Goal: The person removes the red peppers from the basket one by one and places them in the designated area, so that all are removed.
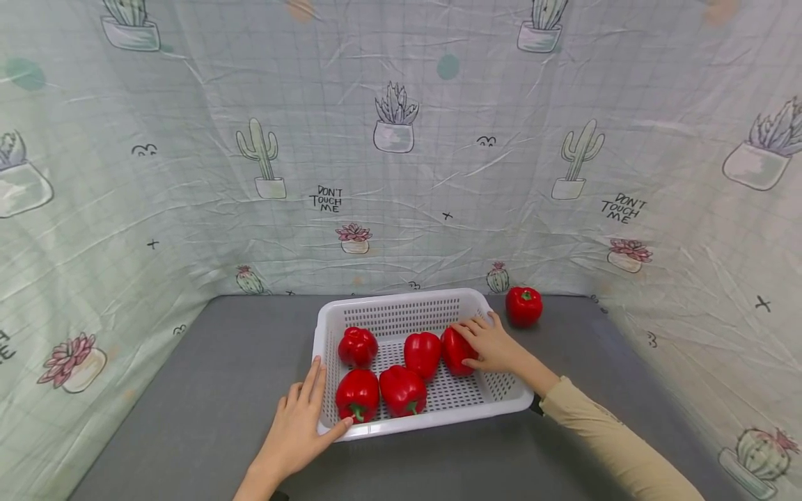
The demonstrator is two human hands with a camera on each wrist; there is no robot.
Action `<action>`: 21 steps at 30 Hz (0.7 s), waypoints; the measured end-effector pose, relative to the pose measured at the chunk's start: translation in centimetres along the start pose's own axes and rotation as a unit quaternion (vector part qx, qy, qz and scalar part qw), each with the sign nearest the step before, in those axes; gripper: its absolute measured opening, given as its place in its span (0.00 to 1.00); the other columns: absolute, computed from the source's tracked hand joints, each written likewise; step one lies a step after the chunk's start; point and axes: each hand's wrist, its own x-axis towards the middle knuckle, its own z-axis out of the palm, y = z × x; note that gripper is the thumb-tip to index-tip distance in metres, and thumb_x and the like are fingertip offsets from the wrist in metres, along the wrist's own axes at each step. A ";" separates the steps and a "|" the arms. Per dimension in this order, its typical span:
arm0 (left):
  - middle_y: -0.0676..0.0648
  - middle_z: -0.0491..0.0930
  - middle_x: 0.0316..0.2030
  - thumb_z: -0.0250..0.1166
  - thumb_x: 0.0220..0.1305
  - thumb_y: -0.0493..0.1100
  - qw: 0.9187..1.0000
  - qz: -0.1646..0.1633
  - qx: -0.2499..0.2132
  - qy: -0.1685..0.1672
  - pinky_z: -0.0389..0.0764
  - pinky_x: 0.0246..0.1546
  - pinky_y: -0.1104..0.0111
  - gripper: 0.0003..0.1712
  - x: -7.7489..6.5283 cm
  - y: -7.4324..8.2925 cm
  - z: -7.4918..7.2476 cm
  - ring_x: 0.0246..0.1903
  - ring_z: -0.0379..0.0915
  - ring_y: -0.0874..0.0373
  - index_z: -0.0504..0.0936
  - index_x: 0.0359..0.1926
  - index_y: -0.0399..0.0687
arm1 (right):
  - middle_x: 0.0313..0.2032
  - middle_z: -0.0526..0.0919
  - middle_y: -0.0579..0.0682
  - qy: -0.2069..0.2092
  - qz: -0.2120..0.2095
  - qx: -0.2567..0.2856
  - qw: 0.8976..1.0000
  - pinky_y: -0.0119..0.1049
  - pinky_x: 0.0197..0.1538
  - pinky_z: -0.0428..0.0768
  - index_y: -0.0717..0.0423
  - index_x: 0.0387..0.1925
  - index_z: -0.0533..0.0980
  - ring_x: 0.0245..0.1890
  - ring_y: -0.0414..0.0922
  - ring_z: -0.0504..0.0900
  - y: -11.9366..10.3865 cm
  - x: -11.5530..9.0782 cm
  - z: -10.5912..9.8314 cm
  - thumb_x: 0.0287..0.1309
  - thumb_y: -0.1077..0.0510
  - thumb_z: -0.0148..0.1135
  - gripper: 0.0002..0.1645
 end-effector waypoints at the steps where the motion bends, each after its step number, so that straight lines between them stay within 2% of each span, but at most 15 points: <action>1: 0.41 0.52 0.67 0.61 0.43 0.68 1.000 -0.001 0.000 0.000 0.70 0.45 0.48 0.54 0.0 0.0 0.0 0.48 0.62 0.48 0.58 0.64 0.40 | 0.54 0.72 0.54 0.001 0.000 0.002 1.000 0.65 0.58 0.53 0.53 0.60 0.63 0.56 0.52 0.66 0.0 0.0 0.0 0.39 0.43 0.68 0.46; 13: 0.42 0.51 0.68 0.59 0.45 0.69 1.000 0.005 -0.001 -0.003 0.69 0.44 0.51 0.54 0.1 0.1 0.1 0.48 0.62 0.49 0.57 0.65 0.40 | 0.48 0.71 0.52 0.023 -0.025 -0.030 0.999 0.59 0.56 0.60 0.51 0.52 0.68 0.52 0.50 0.65 -0.1 -0.5 -0.4 0.32 0.39 0.70 0.43; 21: 0.42 0.51 0.67 0.60 0.44 0.67 1.000 0.001 0.000 -0.001 0.70 0.44 0.50 0.53 0.0 0.0 0.0 0.48 0.63 0.49 0.58 0.65 0.40 | 0.55 0.68 0.54 0.006 -0.042 0.010 0.999 0.56 0.57 0.61 0.45 0.49 0.65 0.55 0.50 0.65 -0.7 -0.7 -0.4 0.35 0.39 0.69 0.38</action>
